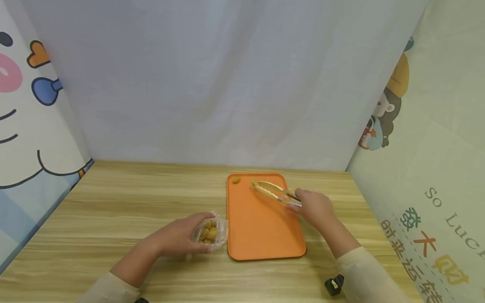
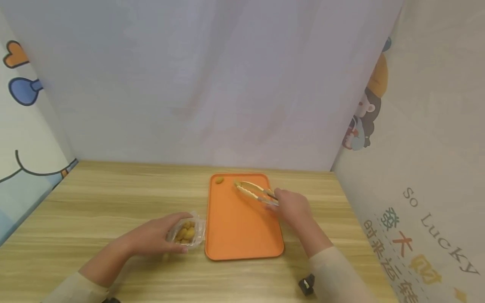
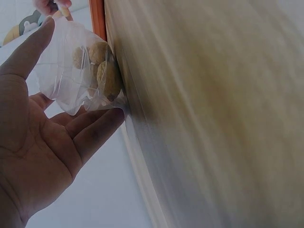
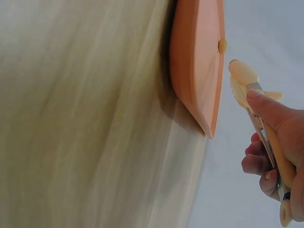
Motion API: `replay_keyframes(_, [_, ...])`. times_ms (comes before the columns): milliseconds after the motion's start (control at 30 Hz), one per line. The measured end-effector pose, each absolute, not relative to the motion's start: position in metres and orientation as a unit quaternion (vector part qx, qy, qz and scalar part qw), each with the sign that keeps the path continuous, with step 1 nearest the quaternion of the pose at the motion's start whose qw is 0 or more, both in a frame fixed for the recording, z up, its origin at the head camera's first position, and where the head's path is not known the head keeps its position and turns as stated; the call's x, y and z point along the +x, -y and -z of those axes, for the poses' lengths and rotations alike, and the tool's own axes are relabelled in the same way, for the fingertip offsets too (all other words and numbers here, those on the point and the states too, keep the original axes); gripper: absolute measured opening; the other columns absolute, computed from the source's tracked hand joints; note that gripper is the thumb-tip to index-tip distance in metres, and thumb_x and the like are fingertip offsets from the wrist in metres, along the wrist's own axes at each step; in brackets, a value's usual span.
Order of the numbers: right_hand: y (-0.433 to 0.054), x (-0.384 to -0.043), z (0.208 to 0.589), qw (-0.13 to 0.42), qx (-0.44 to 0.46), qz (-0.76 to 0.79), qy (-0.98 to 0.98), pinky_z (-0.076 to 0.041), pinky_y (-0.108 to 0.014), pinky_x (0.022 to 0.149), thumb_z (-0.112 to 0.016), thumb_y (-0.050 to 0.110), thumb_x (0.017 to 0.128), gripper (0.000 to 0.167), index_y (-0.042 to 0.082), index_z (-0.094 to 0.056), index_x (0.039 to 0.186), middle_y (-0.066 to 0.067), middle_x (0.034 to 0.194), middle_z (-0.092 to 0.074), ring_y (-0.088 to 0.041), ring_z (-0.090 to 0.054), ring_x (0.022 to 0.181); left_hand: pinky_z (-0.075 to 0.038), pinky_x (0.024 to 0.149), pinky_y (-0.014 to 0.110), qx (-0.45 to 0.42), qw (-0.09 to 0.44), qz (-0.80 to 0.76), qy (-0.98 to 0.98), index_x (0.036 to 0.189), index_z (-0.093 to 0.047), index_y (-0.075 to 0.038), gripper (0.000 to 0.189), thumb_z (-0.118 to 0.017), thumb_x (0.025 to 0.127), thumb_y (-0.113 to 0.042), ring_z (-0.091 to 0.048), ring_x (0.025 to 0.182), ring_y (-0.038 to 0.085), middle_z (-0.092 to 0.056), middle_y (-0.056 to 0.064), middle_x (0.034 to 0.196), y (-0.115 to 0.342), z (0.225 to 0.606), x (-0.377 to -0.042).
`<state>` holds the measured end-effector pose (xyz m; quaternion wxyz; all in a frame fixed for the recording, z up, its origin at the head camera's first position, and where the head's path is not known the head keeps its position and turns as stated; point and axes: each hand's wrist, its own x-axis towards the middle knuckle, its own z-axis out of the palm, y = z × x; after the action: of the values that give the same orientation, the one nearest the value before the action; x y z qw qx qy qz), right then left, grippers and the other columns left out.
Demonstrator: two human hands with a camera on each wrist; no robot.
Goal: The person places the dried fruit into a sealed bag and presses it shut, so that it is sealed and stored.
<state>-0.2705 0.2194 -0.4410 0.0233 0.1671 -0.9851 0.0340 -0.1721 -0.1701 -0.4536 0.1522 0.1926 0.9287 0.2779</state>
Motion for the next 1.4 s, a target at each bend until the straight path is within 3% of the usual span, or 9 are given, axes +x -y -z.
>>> replay_keyframes(400, [-0.235,-0.243,0.442,0.093,0.202,-0.053,0.973,-0.020,-0.027,0.044,-0.075,0.055,0.079,0.050,0.017,-0.042,0.072,0.005,0.057,-0.032,-0.011,-0.026,0.048,-0.039,0.108,0.055,0.194,0.148,-0.274,-0.930,0.151,-0.035,-0.028,0.092,-0.070,0.076,-0.069,-0.045,0.135,0.030,-0.040,0.001,0.154,0.170,0.455,-0.173])
replay_keyframes(700, [-0.240,-0.225,0.435,0.096,0.209,-0.076,0.970,-0.025,-0.026,0.042,-0.075,0.054,0.077,0.046,0.020,-0.044,0.073,0.008,0.057,-0.035,-0.010,-0.030,0.047,-0.039,0.108,0.056,0.198,0.147,-0.281,-0.928,0.151,-0.036,-0.026,0.092,-0.070,0.076,-0.068,-0.044,0.136,0.031,-0.040,0.003,0.153,0.171,0.455,-0.172])
replay_keyframes(1400, [-0.232,-0.187,0.422,0.164,0.272,-0.066,0.946,-0.020,-0.018,0.041,-0.075,0.056,0.074,0.044,0.022,-0.048,0.077,0.015,0.060,-0.033,0.000,-0.021,0.047,-0.039,0.107,0.056,0.188,0.150,-0.279,-0.930,0.151,-0.036,-0.028,0.092,-0.072,0.075,-0.067,-0.046,0.135,0.031,-0.041,0.002,0.153,0.171,0.457,-0.175])
